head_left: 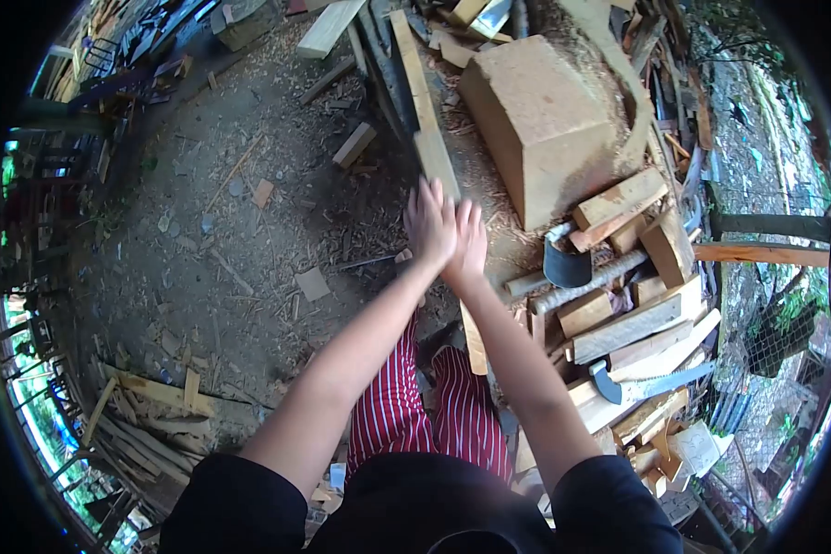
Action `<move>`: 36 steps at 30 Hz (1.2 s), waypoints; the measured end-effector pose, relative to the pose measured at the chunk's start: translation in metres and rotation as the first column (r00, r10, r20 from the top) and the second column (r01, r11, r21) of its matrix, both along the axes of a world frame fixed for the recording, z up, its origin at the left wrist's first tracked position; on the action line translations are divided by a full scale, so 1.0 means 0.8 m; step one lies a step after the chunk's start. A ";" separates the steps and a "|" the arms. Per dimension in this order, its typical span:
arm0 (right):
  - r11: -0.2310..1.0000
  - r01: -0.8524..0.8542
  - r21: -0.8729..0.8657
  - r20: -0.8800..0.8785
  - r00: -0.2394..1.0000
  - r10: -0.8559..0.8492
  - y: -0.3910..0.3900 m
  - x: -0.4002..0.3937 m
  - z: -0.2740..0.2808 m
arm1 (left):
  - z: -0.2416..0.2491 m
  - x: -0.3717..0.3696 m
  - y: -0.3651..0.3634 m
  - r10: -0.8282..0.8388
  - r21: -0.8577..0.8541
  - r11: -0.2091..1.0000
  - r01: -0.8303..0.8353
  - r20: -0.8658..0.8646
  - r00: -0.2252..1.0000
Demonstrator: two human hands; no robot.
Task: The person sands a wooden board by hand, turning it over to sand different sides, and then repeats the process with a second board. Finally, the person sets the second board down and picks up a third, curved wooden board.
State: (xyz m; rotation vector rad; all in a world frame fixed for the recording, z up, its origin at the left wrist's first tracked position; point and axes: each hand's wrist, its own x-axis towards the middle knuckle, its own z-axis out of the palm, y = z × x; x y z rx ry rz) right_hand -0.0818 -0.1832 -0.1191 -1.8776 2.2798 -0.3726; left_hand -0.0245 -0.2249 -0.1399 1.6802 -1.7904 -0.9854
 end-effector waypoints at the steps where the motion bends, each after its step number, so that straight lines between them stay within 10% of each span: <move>1: 1.000 -0.001 -0.020 -0.041 0.999 0.000 0.036 0.003 0.003 | 0.000 0.002 0.038 0.003 -0.058 0.998 -0.001 0.029 1.000; 8: 0.985 -0.012 0.173 -0.066 0.998 0.023 0.255 0.022 -0.003 | 0.005 0.024 0.261 -0.028 -0.007 1.000 0.028 0.000 1.000; 14: 0.976 -0.043 0.214 -0.073 0.995 0.060 0.249 0.019 0.007 | 0.014 0.020 0.267 0.003 0.103 0.995 0.000 -0.029 1.000; 36: 0.973 -0.075 -0.217 -0.161 0.986 0.040 -0.409 -0.031 -0.008 | 0.006 -0.029 -0.425 0.089 -0.084 0.993 -0.082 0.087 0.992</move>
